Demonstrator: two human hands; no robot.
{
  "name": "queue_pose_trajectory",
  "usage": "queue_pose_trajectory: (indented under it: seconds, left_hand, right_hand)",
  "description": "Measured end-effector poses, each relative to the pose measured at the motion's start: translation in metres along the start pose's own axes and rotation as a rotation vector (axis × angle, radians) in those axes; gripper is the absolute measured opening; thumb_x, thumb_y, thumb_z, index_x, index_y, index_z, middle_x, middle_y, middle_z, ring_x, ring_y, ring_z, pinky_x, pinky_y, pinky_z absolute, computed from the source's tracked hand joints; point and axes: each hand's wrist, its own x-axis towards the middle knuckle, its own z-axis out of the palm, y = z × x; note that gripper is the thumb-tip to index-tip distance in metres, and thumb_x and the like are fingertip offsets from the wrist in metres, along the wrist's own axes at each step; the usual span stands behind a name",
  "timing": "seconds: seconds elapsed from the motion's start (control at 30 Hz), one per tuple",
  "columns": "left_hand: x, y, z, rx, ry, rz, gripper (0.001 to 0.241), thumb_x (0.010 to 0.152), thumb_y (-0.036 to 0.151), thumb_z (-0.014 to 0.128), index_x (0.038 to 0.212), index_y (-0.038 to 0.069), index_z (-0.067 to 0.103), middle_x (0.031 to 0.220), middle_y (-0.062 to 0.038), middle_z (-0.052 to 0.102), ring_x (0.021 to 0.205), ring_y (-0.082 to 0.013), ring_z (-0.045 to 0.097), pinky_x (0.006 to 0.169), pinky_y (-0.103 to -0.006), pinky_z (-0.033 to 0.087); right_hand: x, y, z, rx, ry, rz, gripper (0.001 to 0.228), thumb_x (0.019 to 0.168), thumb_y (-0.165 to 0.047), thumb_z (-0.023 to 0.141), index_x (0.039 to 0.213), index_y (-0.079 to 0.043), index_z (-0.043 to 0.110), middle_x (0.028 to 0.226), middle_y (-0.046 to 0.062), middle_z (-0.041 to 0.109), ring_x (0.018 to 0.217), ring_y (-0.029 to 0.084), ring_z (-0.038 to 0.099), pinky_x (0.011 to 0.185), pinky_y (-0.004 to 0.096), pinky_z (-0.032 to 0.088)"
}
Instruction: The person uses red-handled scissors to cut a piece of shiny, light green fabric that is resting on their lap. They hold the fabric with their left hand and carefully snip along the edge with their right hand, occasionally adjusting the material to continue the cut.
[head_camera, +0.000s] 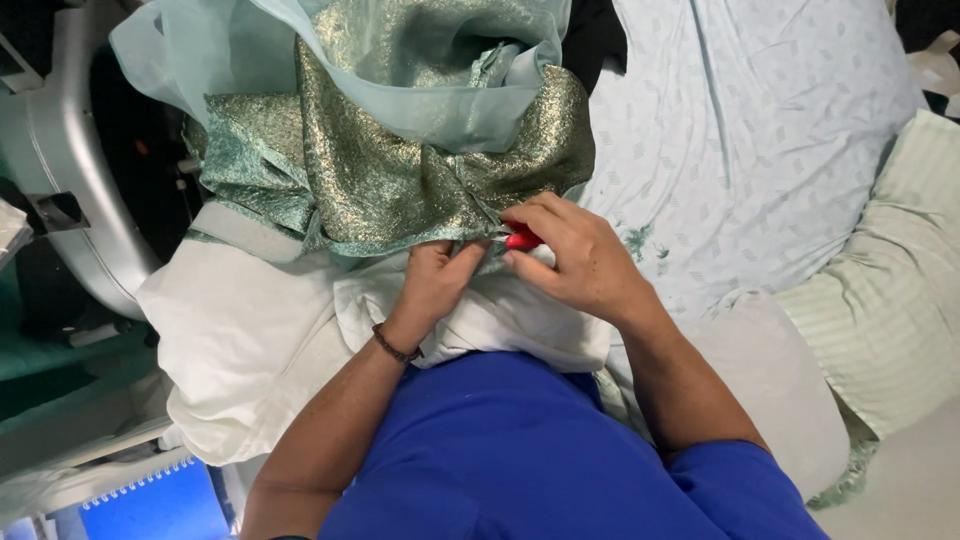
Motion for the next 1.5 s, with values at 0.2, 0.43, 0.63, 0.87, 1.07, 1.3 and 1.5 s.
queue_pose_trajectory:
  seconds: [0.2, 0.43, 0.63, 0.87, 1.07, 1.3, 1.5]
  left_hand:
    - [-0.003, -0.025, 0.000, 0.060, 0.022, -0.163, 0.024, 0.090, 0.027, 0.074, 0.099, 0.005, 0.080, 0.080, -0.017, 0.075, 0.082, -0.0275, 0.072, 0.076, -0.0480, 0.052]
    - [-0.003, 0.000, 0.002, 0.043, 0.029, -0.167, 0.025, 0.090, 0.030, 0.076, 0.101, 0.007, 0.080, 0.085, -0.018, 0.077, 0.090, -0.0309, 0.074, 0.079, -0.0478, 0.054]
    - [-0.003, -0.040, 0.002, 0.092, 0.009, -0.074, 0.017, 0.090, 0.022, 0.074, 0.101, 0.011, 0.081, 0.089, -0.017, 0.075, 0.098, -0.0300, 0.072, 0.078, -0.0485, 0.055]
    - [-0.006, -0.008, -0.004, 0.058, 0.004, -0.092, 0.020, 0.092, 0.024, 0.072, 0.100, 0.008, 0.080, 0.088, -0.015, 0.077, 0.090, -0.0255, 0.072, 0.079, -0.0462, 0.054]
    - [-0.001, 0.023, 0.002, 0.083, 0.027, -0.230, 0.020, 0.087, 0.028, 0.075, 0.082, 0.009, 0.079, 0.069, -0.014, 0.072, 0.074, -0.0282, 0.072, 0.070, -0.0428, 0.052]
    - [0.002, 0.021, 0.007, 0.132, 0.066, -0.315, 0.021, 0.085, 0.030, 0.077, 0.084, 0.009, 0.078, 0.070, -0.016, 0.073, 0.080, -0.0350, 0.076, 0.069, -0.0435, 0.054]
    - [0.001, 0.011, 0.003, 0.101, 0.079, -0.267, 0.022, 0.085, 0.026, 0.079, 0.074, 0.008, 0.077, 0.059, -0.013, 0.067, 0.060, -0.0179, 0.064, 0.060, -0.0360, 0.049]
  right_hand:
    - [0.001, -0.002, -0.015, -0.189, -0.116, 0.088, 0.036, 0.085, -0.010, 0.079, 0.119, -0.003, 0.069, 0.096, 0.015, 0.065, 0.086, 0.035, 0.069, 0.074, 0.047, 0.057]
    - [0.003, 0.007, -0.017, -0.267, -0.060, 0.112, 0.020, 0.086, -0.010, 0.079, 0.104, -0.009, 0.071, 0.079, 0.004, 0.059, 0.072, 0.027, 0.066, 0.069, 0.042, 0.054]
    - [0.025, -0.003, 0.003, 0.045, 0.051, -0.083, 0.023, 0.095, -0.027, 0.077, 0.111, -0.012, 0.074, 0.077, 0.008, 0.058, 0.069, 0.032, 0.064, 0.068, 0.042, 0.053]
    - [0.020, 0.039, 0.003, 0.321, 0.032, 0.086, 0.007, 0.091, -0.005, 0.073, 0.098, -0.007, 0.073, 0.078, 0.007, 0.057, 0.070, 0.022, 0.058, 0.071, 0.037, 0.050]
    - [0.020, 0.031, 0.010, 0.363, -0.007, 0.122, 0.005, 0.091, -0.002, 0.075, 0.096, -0.003, 0.074, 0.075, 0.011, 0.060, 0.069, 0.022, 0.060, 0.068, 0.037, 0.050]
    - [0.015, 0.035, 0.018, 0.301, 0.048, 0.123, 0.003, 0.092, -0.001, 0.073, 0.091, -0.004, 0.072, 0.072, 0.011, 0.061, 0.064, 0.025, 0.061, 0.065, 0.037, 0.051]
    - [-0.001, 0.041, 0.009, 0.473, 0.090, 0.315, 0.004, 0.094, -0.004, 0.074, 0.091, -0.006, 0.074, 0.071, 0.002, 0.056, 0.068, 0.012, 0.050, 0.066, 0.030, 0.045]
